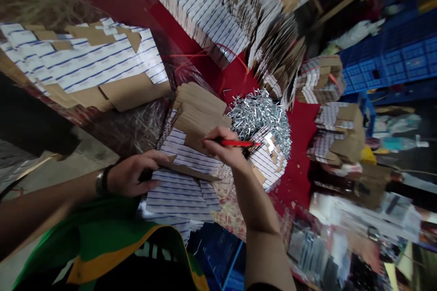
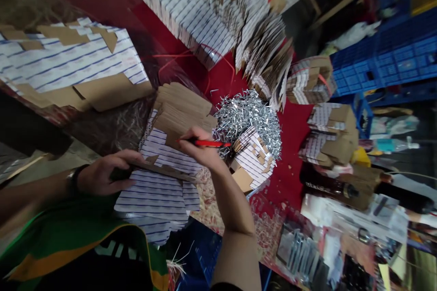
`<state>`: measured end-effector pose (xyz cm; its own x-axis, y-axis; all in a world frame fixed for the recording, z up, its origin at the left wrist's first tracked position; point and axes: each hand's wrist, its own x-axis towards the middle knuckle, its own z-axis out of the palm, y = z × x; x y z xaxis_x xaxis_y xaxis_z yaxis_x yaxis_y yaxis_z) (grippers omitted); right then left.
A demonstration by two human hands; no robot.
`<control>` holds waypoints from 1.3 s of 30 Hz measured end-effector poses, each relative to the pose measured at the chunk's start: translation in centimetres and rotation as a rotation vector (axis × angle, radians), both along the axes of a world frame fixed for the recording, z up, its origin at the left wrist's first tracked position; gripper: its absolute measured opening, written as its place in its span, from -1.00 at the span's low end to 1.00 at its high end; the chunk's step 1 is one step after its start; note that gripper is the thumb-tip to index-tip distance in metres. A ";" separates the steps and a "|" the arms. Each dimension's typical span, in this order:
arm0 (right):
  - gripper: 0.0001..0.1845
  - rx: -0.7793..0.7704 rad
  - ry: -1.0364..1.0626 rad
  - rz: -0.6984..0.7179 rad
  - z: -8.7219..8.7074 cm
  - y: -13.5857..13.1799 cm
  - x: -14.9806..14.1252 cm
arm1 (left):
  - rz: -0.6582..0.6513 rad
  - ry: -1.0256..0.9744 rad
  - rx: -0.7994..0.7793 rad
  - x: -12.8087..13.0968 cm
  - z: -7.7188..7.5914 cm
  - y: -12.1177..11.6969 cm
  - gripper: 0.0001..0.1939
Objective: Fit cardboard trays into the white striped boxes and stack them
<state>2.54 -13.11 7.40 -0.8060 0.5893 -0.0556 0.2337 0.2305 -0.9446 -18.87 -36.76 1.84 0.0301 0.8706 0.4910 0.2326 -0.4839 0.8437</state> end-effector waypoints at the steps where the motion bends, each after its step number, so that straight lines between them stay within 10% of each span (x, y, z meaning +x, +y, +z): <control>1: -0.85 0.071 -0.034 0.100 -0.9 -0.8 -0.4 | -0.074 -0.060 -0.024 -0.5 0.3 -0.4 -0.46; 8: -0.78 0.644 -0.051 0.331 -8.3 -5.5 -1.4 | -0.286 -0.074 -0.124 -2.5 1.3 1.0 -0.55; 12: -0.78 0.750 -0.117 0.356 -9.4 -5.6 -1.2 | 0.067 0.142 -0.157 -1.7 0.2 4.0 -0.67; 16: -0.79 0.723 -0.127 0.358 -9.1 -6.0 -1.5 | 0.328 0.516 -0.338 -0.5 -1.3 6.5 -0.35; 22: -0.81 0.381 0.313 -0.541 -3.6 -3.3 -0.9 | 0.385 0.601 -0.339 0.0 -2.1 6.4 -0.44; 25: -0.72 0.133 0.403 -0.722 -0.1 0.2 -0.2 | 0.428 0.531 -0.184 0.0 -1.6 5.0 -0.64; 29: -0.76 -0.114 0.160 -0.280 1.3 1.9 -0.2 | 0.322 0.248 -0.016 0.2 0.1 2.1 -0.71; 33: -0.85 0.102 -0.034 0.250 -2.1 -1.0 -1.3 | 0.014 -0.167 -0.114 -0.7 1.6 -0.3 -0.56; 36: -0.84 0.425 -0.025 0.308 -5.9 -3.7 -2.0 | -0.052 -0.106 -0.228 -1.7 1.5 0.0 -0.60; 39: -0.80 0.645 -0.113 0.292 -8.4 -5.0 -2.1 | 0.177 0.230 -0.220 -1.8 0.3 2.4 -0.55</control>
<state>0.47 -18.07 -1.01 -0.9456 0.2942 0.1384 0.1658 0.8026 -0.5730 -20.65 -34.37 2.17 -0.0426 0.9564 0.2890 0.4923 -0.2316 0.8391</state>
